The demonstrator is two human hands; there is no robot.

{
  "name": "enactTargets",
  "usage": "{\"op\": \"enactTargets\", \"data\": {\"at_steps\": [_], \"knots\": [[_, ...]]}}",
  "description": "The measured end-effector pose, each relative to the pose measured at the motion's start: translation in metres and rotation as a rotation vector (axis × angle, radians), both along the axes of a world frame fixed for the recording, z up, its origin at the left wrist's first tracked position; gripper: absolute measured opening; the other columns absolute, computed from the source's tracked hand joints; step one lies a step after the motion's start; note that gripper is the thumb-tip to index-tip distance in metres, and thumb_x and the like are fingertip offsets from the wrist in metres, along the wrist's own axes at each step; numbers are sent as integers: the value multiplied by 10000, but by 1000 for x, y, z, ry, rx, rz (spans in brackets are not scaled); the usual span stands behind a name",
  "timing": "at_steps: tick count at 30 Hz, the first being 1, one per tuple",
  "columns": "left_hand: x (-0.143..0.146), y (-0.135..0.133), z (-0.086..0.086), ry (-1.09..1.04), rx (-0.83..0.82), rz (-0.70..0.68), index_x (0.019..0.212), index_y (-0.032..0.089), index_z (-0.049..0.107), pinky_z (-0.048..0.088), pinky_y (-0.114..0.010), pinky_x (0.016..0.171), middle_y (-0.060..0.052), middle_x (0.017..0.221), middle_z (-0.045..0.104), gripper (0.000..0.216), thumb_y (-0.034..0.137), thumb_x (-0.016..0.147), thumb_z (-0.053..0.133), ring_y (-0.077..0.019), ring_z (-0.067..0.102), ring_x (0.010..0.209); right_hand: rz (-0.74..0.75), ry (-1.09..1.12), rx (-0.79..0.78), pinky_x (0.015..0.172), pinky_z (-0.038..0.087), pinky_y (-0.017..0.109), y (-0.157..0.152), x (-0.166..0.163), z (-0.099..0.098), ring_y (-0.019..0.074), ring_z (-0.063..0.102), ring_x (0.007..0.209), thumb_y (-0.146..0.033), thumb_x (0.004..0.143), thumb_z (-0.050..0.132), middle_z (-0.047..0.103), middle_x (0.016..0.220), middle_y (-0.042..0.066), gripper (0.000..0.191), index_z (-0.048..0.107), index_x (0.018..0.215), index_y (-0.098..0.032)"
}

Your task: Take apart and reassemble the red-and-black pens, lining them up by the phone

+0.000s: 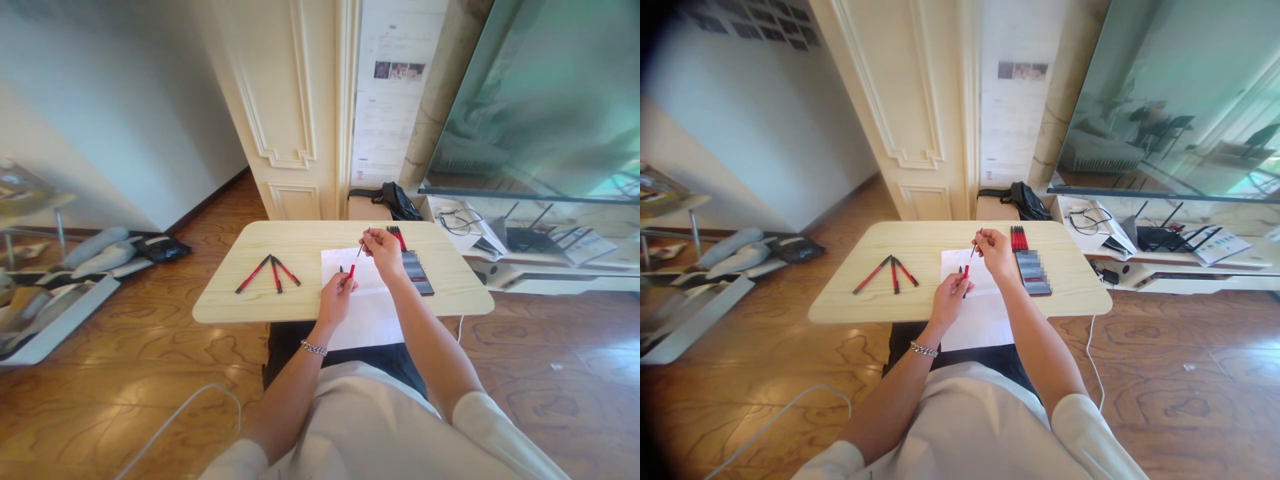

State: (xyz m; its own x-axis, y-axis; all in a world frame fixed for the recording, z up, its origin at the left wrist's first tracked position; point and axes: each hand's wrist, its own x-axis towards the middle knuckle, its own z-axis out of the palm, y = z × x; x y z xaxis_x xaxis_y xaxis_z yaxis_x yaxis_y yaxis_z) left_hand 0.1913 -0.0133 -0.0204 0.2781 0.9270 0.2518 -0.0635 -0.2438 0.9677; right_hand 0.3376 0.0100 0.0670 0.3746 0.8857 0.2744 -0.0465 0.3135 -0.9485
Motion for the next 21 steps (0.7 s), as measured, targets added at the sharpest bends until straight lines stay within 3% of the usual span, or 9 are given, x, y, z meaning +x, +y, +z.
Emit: {"op": "enactTargets", "data": {"at_steps": [6, 13, 21], "knots": [[1, 1, -2, -7, -9, 0, 967, 177, 609, 510, -330, 769, -58, 821, 676, 275, 421, 850, 564, -177, 657, 791, 48, -158, -65, 503, 392, 221, -1, 0, -7, 108, 542, 573, -405, 746, 629, 675, 742, 48, 274, 616, 857, -154], [1, 3, -6, -23, -22, -7, 989, 174, 598, 513, -340, 778, -63, 837, 673, 294, 430, 852, 557, -174, 657, 792, 140, -325, -141, 639, 441, 261, -5, -3, -29, 149, 589, 693, -381, 716, 642, 681, 753, 35, 236, 665, 782, -155], [2, 2, -4, -74, -43, -13, 979, 169, 594, 520, -335, 756, -62, 829, 675, 296, 430, 840, 577, -173, 662, 780, 152, -370, -151, 619, 424, 248, -9, -4, -30, 136, 564, 669, -409, 736, 616, 666, 734, 27, 269, 672, 779, -150]]}}
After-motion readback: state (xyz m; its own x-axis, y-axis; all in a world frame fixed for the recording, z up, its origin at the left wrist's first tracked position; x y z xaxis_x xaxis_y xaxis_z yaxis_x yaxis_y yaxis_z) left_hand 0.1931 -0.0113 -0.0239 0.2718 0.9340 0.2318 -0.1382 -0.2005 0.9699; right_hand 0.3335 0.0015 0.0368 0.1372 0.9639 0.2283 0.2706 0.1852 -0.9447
